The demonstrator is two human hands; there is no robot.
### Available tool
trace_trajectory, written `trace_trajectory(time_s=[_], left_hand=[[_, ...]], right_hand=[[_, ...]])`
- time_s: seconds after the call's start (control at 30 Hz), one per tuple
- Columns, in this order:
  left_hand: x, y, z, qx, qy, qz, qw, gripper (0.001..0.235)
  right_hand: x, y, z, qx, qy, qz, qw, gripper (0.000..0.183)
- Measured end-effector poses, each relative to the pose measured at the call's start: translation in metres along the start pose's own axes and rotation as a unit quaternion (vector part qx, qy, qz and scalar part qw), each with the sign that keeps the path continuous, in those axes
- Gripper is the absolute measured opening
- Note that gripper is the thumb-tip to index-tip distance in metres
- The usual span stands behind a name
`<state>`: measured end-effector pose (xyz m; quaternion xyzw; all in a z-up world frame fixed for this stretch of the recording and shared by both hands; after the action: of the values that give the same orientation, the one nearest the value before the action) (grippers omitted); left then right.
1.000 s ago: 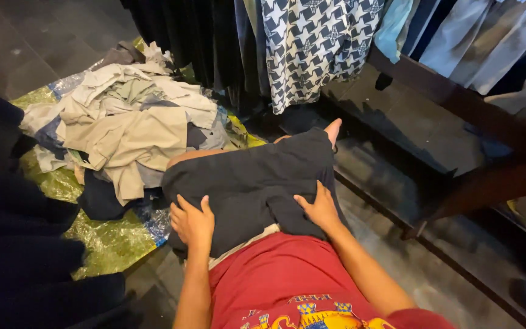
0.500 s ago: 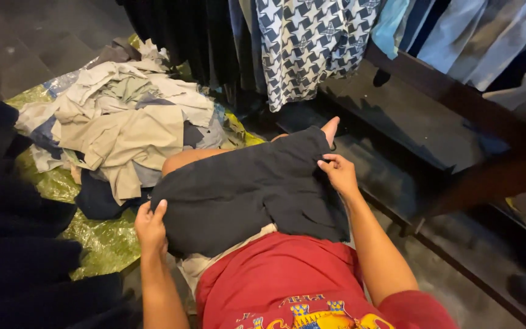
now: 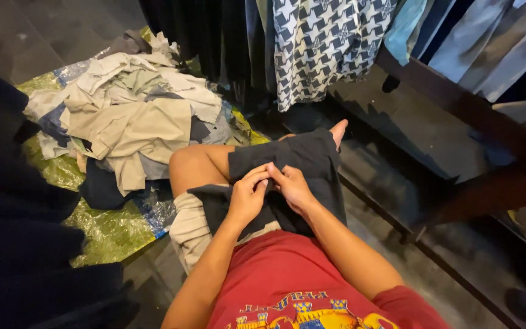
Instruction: The person sits on the floor and folds a pair of patterned shorts, then hangs them on a rack. They then pick up a pair of dark shorts, fold them, place them on a hanger, and hang them on the rack.
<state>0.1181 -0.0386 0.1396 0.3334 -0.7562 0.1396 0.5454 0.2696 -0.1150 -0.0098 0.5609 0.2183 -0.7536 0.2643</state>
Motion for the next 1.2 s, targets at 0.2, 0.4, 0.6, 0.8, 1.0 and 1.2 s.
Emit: trace_trajectory(time_s=[0.2,0.4,0.6,0.8,1.0,1.2], left_hand=[[-0.029,0.018,-0.004,0.038,0.108,-0.081,0.990,0.043],[-0.019,0.002,0.020,0.052,0.031,-0.181,0.982,0.039],[0.028,-0.013,0.041,-0.067,0.050,-0.250,0.965,0.027],[-0.018,-0.004,0.043,-0.071,0.191,-0.246,0.948,0.022],[-0.028,0.020,0.051,-0.135,0.332,-0.257,0.898,0.031],[-0.062,0.043,0.039,-0.073,0.347,-0.265,0.897,0.036]], right_hand=[[-0.039,-0.016,0.035,-0.030,0.005,-0.234,0.972,0.012],[-0.051,-0.019,0.048,-0.071,0.053,-0.219,0.972,0.063],[-0.014,-0.006,0.045,0.018,-0.037,-0.209,0.977,0.033],[0.010,-0.003,0.023,0.034,-0.053,-0.308,0.949,0.022],[-0.048,-0.005,0.059,0.060,0.004,-0.337,0.940,0.015],[-0.131,0.013,0.069,-0.023,0.010,-0.470,0.882,0.022]])
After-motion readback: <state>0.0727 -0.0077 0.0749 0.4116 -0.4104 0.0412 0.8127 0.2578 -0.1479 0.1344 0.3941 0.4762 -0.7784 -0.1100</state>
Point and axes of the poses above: each hand's wrist, its own z-axis away from the middle knuckle, its own y-axis out of the back of the hand, x = y × z, the point moved 5 cm from there along -z, towards the middle knuckle, and after that the axes turned 5 degrees about z, right-handed, at the moved point
